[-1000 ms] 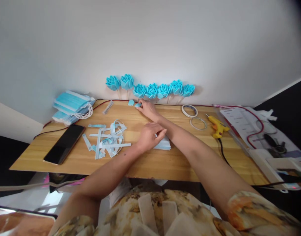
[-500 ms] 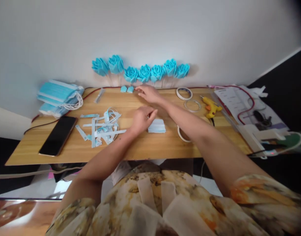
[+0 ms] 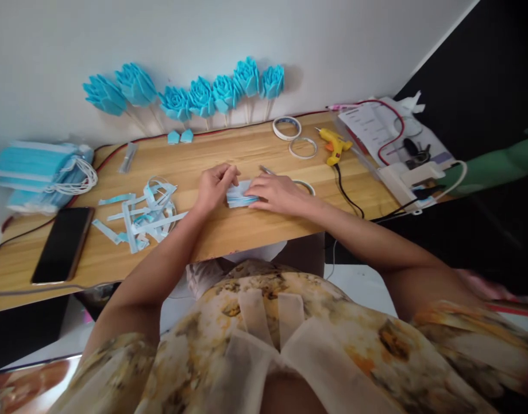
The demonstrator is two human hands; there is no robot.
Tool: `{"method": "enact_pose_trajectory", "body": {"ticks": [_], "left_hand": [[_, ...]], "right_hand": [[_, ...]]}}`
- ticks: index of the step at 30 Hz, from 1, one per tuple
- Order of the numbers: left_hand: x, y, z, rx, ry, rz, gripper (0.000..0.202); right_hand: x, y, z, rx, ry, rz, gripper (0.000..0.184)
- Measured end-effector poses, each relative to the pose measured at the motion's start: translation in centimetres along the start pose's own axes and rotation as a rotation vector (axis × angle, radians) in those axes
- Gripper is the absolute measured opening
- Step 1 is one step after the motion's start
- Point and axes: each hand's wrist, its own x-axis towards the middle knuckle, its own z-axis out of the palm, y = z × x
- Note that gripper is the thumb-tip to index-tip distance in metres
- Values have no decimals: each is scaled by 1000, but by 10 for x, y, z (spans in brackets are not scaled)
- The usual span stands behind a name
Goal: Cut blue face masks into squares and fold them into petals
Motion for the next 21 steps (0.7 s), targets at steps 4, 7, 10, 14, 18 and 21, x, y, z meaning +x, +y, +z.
{"method": "enact_pose_trajectory", "body": {"ticks": [4,7,10,14,18,21], "left_hand": [[-1,0,1,176,-220,-34,38],[0,0,2,238,-228,-66,37],[1,0,2,187,-207,-111,37],[3,1,3,140,-231,-126,35],[5,3,0,200,-286,-131,35],[7,4,-2,275,-331,-121,37]], "right_hand": [[-6,-4,19,-132,19,40,28],[-7,-5,29,-171,79,55,32],[-7,-4,36,-144,118,61,27],[-6,0,40,-90,158,71,24],[-8,3,40,-13,186,60,18],[-11,3,40,51,217,53,21]]}}
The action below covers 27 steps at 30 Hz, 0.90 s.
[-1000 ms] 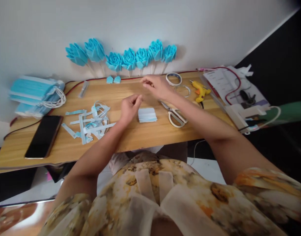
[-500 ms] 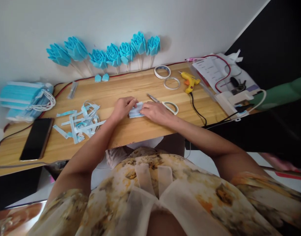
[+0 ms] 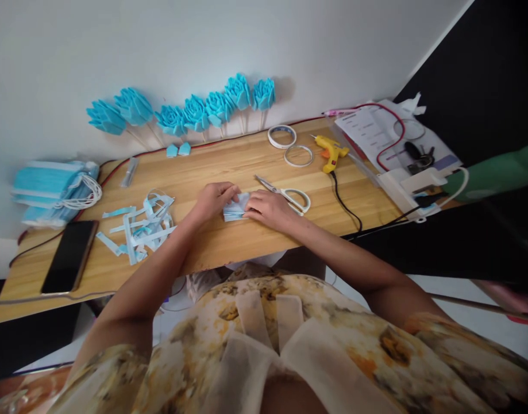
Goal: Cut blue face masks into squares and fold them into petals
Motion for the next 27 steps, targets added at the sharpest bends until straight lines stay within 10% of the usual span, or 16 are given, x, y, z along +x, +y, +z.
{"method": "enact_pose_trajectory", "body": {"ticks": [27], "left_hand": [[-5,-5,-7,-362,24,53,61]], "right_hand": [[2,3,-11,226,-85,177,20]]}}
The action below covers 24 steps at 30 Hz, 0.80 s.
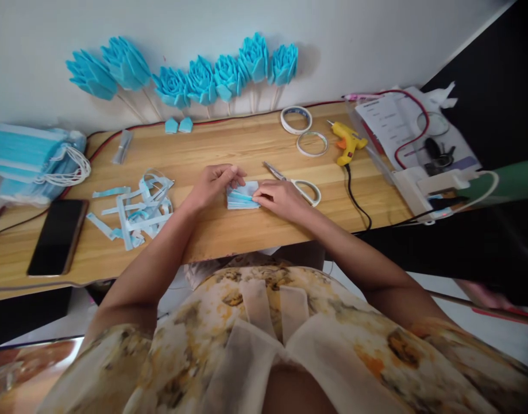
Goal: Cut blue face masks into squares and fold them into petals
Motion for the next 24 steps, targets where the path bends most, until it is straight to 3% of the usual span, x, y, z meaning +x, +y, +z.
{"method": "enact_pose_trajectory", "body": {"ticks": [8,15,20,24], "left_hand": [[-1,-2,0,59,22,-7,65],[-3,0,4,139,37,0,67],[-3,3,4,55,200,25,67],[-5,10,2,-2,340,24,69]], "right_hand": [[2,-1,2,-30,9,36,22],[7,-1,-13,302,84,156,34],[21,1,-23,554,196,181,25],[35,-3,-27,468,341,171,17]]}}
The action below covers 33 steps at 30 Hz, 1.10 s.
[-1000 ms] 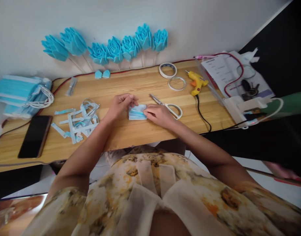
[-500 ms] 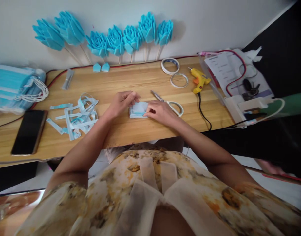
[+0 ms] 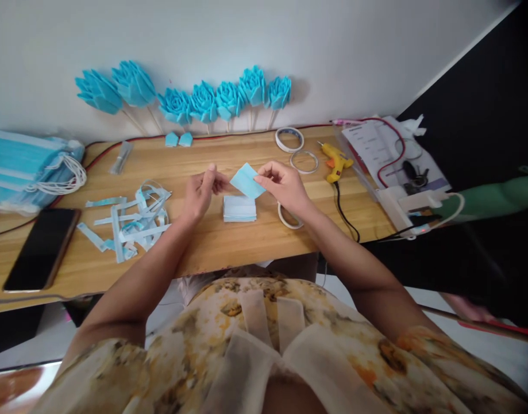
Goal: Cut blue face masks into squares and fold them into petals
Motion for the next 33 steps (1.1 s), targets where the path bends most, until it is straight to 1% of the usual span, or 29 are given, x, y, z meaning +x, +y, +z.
{"method": "enact_pose_trajectory", "body": {"ticks": [2,4,6,8,9,11,13,15,17,18,21,24,28,33], "left_hand": [[-1,3,0,-35,-27,-46,71],[-1,5,0,-112,-131,-114,77],[0,5,2,-228,-245,-182,81],[2,3,3,-367,-295,-229,74],[2,2,4,-439,-288,-243,66],[3,-1,5,-575,-228,-260,48],[4,-2,4,-680,-151,-275,40],[5,-2,3,-740,-90,-294,36],[5,-1,1,-762,-50,-307,36],[5,-1,1,-763,-39,-310,36],[6,0,0,-743,-44,-299,37],[6,0,1,-696,-57,-269,37],[5,-2,2,-628,-43,-211,38],[4,-6,3,-531,-62,-165,44]], "right_hand": [[4,-5,3,-121,64,-69,12],[6,-11,8,-281,87,-181,11],[5,-15,13,-439,57,-323,17],[4,-15,19,-555,-1,-449,23],[4,-14,21,-593,-26,-501,25],[4,-11,24,-626,-55,-587,24],[5,-8,22,-593,-28,-637,20],[8,-8,16,-513,50,-625,20],[12,-10,9,-412,109,-551,25],[14,-12,5,-359,107,-497,26],[20,-14,1,-222,-14,-343,29],[25,-11,5,-147,-118,-295,25],[30,-3,14,-91,-116,-274,6],[27,8,19,11,-90,-183,14]]}}
